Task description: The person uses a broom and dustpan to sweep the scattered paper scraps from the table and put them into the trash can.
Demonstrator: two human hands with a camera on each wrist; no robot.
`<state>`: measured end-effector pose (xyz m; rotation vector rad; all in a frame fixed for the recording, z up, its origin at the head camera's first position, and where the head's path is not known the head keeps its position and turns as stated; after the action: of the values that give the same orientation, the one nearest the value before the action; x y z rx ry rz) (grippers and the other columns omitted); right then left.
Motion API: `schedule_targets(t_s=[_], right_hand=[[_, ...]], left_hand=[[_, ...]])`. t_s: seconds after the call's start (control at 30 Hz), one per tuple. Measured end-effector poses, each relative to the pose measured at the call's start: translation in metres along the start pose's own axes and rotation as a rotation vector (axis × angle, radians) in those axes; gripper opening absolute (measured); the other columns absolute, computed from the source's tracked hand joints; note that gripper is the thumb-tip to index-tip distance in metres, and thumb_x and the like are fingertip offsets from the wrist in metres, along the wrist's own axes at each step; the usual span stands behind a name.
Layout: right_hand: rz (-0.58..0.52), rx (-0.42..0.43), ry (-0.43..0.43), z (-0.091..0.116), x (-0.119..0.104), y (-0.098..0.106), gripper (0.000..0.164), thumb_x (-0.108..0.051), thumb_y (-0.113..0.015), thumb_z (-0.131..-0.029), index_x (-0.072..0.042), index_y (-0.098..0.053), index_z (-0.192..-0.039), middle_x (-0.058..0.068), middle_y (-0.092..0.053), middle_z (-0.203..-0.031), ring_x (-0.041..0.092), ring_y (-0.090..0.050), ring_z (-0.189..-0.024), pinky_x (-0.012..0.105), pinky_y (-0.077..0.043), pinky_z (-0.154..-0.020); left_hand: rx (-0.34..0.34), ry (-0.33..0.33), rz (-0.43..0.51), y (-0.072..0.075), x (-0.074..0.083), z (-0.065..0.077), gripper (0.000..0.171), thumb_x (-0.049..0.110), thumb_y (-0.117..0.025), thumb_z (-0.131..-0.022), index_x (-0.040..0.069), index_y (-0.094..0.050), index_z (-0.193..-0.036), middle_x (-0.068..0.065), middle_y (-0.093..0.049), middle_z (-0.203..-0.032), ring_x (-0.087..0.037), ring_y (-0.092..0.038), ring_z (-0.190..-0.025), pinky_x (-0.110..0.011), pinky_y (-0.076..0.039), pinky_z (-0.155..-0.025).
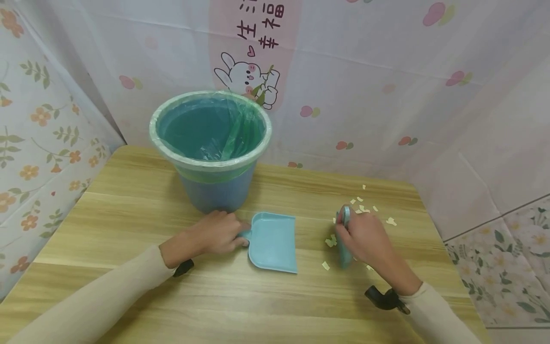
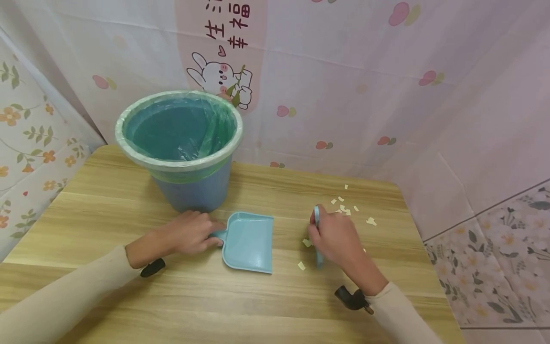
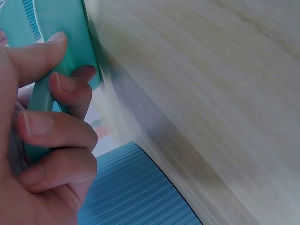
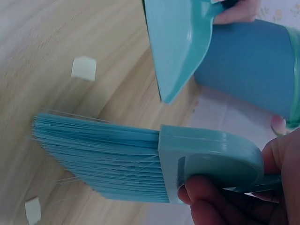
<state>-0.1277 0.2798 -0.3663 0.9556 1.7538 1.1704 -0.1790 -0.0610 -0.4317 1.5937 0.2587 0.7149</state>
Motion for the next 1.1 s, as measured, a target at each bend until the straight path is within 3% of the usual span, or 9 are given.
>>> schedule_targets(t_s=[0.1,0.23,0.37,0.57,0.87,1.1], right_hand=[[-0.025,-0.002,0.004,-0.003,-0.003,-0.004,0.007,-0.007,-0.060,-0.098,-0.013,-0.062,-0.093,-0.011,-0.049,-0.059,0.010,-0.044,-0.052,0.036,-0.041,-0.051],[-0.052,0.010,0.015,-0.006,-0.007,-0.005,0.008,-0.005,-0.059,-0.097,-0.012,-0.063,-0.093,-0.010,-0.053,-0.061,0.008,-0.044,-0.053,0.035,-0.042,-0.052],[-0.042,0.050,0.011,-0.005,-0.010,-0.001,0.009,-0.005,-0.058,-0.094,-0.012,-0.061,-0.089,-0.011,-0.050,-0.059,0.008,-0.042,-0.052,0.034,-0.041,-0.050],[-0.019,0.065,-0.042,0.005,-0.021,0.009,0.006,-0.006,-0.056,-0.092,-0.010,-0.053,-0.088,-0.012,-0.036,-0.053,0.008,-0.033,-0.047,0.031,-0.032,-0.046],[-0.057,0.037,-0.156,0.015,-0.031,0.008,0.006,-0.007,-0.058,-0.089,-0.011,-0.052,-0.090,-0.008,-0.043,-0.057,0.012,-0.041,-0.049,0.033,-0.036,-0.048],[-0.093,0.053,-0.205,0.009,-0.022,0.003,0.011,-0.004,-0.054,-0.095,-0.009,-0.055,-0.085,-0.007,-0.042,-0.055,0.010,-0.038,-0.048,0.029,-0.032,-0.046]], left_hand=[[-0.001,0.001,-0.008,0.000,0.000,-0.001,0.020,0.030,-0.077,-0.104,0.011,-0.074,-0.103,0.009,-0.047,-0.073,-0.009,-0.044,-0.062,-0.034,-0.045,-0.057],[-0.004,0.002,-0.007,0.001,-0.001,-0.001,0.020,0.031,-0.077,-0.104,0.011,-0.074,-0.103,0.009,-0.047,-0.073,-0.010,-0.044,-0.063,-0.034,-0.045,-0.056],[-0.004,0.001,-0.001,0.001,-0.001,-0.002,0.019,0.031,-0.076,-0.104,0.011,-0.073,-0.102,0.009,-0.048,-0.074,-0.010,-0.045,-0.063,-0.035,-0.045,-0.057],[-0.002,-0.006,-0.009,0.002,-0.001,-0.003,0.020,0.031,-0.076,-0.105,0.011,-0.073,-0.103,0.009,-0.047,-0.073,-0.010,-0.045,-0.062,-0.035,-0.046,-0.057],[-0.014,0.000,-0.007,0.000,-0.002,-0.001,0.022,0.032,-0.076,-0.105,0.010,-0.074,-0.107,0.009,-0.048,-0.074,-0.010,-0.044,-0.062,-0.034,-0.044,-0.056],[-0.021,-0.001,-0.016,0.000,-0.002,0.000,0.024,0.033,-0.075,-0.105,0.010,-0.074,-0.109,0.009,-0.048,-0.075,-0.010,-0.045,-0.063,-0.035,-0.045,-0.057]])
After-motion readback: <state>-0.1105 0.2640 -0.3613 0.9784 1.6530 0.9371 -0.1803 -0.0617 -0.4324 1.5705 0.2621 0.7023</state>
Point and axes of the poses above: each hand's wrist, its own z-axis away from the middle knuckle, its own y-axis out of the back of the hand, x = y × z, the point moved 3 cm from there along -z, towards the middle knuckle
